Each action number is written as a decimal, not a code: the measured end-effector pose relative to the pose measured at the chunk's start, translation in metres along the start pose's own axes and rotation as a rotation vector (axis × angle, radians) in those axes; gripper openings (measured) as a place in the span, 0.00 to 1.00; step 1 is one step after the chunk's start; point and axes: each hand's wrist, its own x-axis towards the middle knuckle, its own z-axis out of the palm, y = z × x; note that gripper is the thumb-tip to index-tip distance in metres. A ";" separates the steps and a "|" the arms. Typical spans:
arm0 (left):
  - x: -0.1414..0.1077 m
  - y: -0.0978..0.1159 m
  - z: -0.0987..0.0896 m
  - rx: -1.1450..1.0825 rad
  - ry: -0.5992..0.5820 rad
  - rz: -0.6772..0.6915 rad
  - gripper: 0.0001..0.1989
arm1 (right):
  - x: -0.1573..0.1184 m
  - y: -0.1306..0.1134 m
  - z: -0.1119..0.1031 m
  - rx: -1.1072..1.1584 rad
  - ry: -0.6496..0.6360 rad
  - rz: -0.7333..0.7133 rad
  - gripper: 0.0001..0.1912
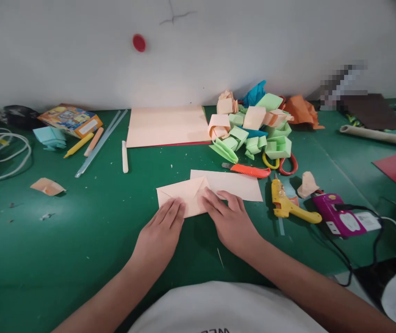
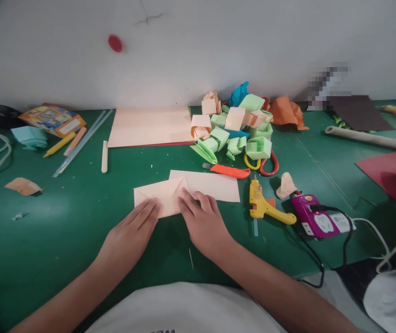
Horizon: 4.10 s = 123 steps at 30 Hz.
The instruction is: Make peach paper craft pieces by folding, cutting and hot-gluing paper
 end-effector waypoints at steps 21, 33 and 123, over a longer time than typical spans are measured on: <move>0.000 0.003 -0.007 0.062 0.097 -0.027 0.15 | 0.009 0.010 0.001 0.125 -0.091 -0.003 0.31; -0.023 0.010 -0.008 -0.134 -0.155 -0.069 0.35 | 0.004 0.007 -0.007 0.213 -0.130 0.012 0.25; 0.015 -0.018 -0.019 -0.071 0.106 0.159 0.14 | 0.002 -0.009 -0.002 0.145 -0.066 -0.143 0.28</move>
